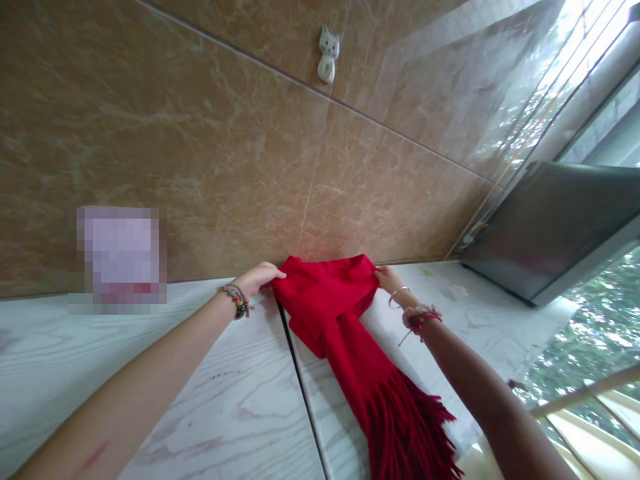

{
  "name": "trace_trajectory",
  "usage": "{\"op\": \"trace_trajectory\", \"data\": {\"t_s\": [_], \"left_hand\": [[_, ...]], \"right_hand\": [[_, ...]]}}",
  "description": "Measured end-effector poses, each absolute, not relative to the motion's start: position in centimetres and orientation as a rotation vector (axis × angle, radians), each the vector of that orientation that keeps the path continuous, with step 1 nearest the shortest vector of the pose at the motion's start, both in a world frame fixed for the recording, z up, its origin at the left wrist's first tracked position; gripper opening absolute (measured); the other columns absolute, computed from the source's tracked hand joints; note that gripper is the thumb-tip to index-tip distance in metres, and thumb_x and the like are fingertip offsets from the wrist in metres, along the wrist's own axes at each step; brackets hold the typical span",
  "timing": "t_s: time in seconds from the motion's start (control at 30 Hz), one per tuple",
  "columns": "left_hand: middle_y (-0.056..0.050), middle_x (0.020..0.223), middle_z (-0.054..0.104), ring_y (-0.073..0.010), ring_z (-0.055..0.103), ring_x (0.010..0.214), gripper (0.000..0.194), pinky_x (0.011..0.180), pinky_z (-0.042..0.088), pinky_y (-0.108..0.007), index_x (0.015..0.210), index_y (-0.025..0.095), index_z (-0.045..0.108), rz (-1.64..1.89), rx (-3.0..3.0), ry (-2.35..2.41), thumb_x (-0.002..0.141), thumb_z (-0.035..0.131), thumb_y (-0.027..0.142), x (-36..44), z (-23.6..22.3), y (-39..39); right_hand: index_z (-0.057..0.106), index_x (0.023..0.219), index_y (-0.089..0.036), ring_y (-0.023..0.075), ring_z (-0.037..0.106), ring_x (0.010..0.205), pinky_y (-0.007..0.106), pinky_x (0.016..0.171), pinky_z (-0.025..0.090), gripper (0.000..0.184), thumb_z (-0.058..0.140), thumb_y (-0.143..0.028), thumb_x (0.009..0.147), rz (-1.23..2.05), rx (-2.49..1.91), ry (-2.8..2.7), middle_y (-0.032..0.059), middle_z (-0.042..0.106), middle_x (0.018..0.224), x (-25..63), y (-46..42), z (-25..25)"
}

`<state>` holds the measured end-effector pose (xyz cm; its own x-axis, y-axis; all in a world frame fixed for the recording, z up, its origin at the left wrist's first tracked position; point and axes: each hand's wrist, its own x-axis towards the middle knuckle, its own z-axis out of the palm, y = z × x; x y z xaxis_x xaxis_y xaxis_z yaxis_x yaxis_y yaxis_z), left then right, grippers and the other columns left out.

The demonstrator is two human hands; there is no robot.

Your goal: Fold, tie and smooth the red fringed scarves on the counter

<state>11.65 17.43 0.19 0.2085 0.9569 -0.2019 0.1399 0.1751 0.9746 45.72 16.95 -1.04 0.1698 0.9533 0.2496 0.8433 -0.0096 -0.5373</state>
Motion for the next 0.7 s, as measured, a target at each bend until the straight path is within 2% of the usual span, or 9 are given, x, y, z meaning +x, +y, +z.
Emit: {"op": "trace_trajectory", "data": {"t_s": [0.1, 0.17, 0.3, 0.37, 0.43, 0.53, 0.6, 0.7], "left_hand": [[0.003, 0.041, 0.051, -0.0147, 0.05, 0.048, 0.019, 0.049, 0.034, -0.024, 0.047, 0.019, 0.049, 0.848, 1.309, 1.282, 0.052, 0.067, 0.022, 11.8, -0.4, 17.3], [0.003, 0.045, 0.053, -0.0171, 0.053, 0.054, 0.015, 0.053, 0.036, -0.025, 0.052, 0.019, 0.051, 0.888, 1.36, 1.323, 0.053, 0.066, 0.021, 11.9, -0.4, 17.2], [-0.003, 0.074, 0.062, -0.0234, 0.055, 0.088, 0.019, 0.073, 0.038, -0.027, 0.071, 0.019, 0.056, 1.064, 1.481, 1.4, 0.054, 0.065, 0.016, 12.2, 0.5, 15.9], [-0.005, 0.086, 0.062, -0.0235, 0.052, 0.096, 0.022, 0.082, 0.036, -0.028, 0.079, 0.02, 0.058, 1.164, 1.631, 1.372, 0.058, 0.064, 0.017, 12.4, 0.8, 14.5], [-0.004, 0.083, 0.062, -0.022, 0.055, 0.089, 0.016, 0.083, 0.037, -0.028, 0.078, 0.021, 0.06, 1.159, 1.824, 1.253, 0.063, 0.063, 0.02, 12.8, 0.7, 12.8], [-0.003, 0.07, 0.062, -0.0202, 0.057, 0.074, 0.008, 0.075, 0.041, -0.028, 0.071, 0.02, 0.061, 1.014, 1.954, 1.105, 0.063, 0.064, 0.021, 13.5, 0.2, 10.9], [-0.003, 0.071, 0.062, -0.0199, 0.058, 0.073, 0.011, 0.072, 0.043, -0.027, 0.072, 0.019, 0.061, 0.964, 1.945, 1.12, 0.062, 0.065, 0.019, 13.8, -0.1, 10.4], [-0.004, 0.075, 0.062, -0.0189, 0.059, 0.072, 0.018, 0.069, 0.044, -0.026, 0.083, 0.016, 0.062, 0.9, 1.995, 1.208, 0.065, 0.064, 0.015, 13.8, -0.5, 10.3]], "right_hand": [[0.048, 0.055, -0.021, 0.0136, 0.047, 0.052, 0.025, 0.053, 0.038, 0.018, 0.045, -0.021, 0.073, 0.224, -1.994, -1.594, -0.0028, 0.041, 0.044, 44.7, 16.6, -1.0], [0.051, 0.062, -0.022, 0.0155, 0.051, 0.059, 0.027, 0.06, 0.04, 0.012, 0.046, -0.019, 0.073, 0.193, -2.039, -1.533, -0.0015, 0.045, 0.05, 43.8, 16.0, -0.5], [0.053, 0.085, -0.02, 0.0187, 0.054, 0.078, 0.03, 0.069, 0.042, 0.012, 0.046, -0.019, 0.076, 0.183, -2.041, -1.493, 0.0036, 0.055, 0.071, 41.8, 13.1, 1.0], [0.054, 0.089, -0.019, 0.0175, 0.056, 0.075, 0.028, 0.064, 0.043, 0.015, 0.048, -0.025, 0.077, 0.268, -2.021, -1.541, 0.0026, 0.057, 0.072, 40.6, 10.2, 1.4], [0.056, 0.084, -0.02, 0.0155, 0.055, 0.062, 0.026, 0.054, 0.042, 0.015, 0.052, -0.031, 0.075, 0.428, -2.007, -1.632, -0.0004, 0.057, 0.064, 39.3, 6.7, 1.5], [0.058, 0.076, -0.02, 0.014, 0.053, 0.059, 0.025, 0.055, 0.04, 0.017, 0.06, -0.035, 0.069, 0.622, -1.944, -1.922, -0.0006, 0.058, 0.063, 37.4, 1.9, 1.0], [0.058, 0.069, -0.019, 0.0139, 0.052, 0.06, 0.026, 0.057, 0.04, 0.017, 0.064, -0.035, 0.065, 0.684, -1.95, -1.969, -0.0003, 0.06, 0.063, 36.5, -0.1, 0.7], [0.057, 0.067, -0.018, 0.0144, 0.055, 0.06, 0.026, 0.057, 0.043, 0.018, 0.064, -0.034, 0.065, 0.969, -1.896, -1.722, -0.0002, 0.061, 0.063, 36.0, -1.3, 1.0]]}}
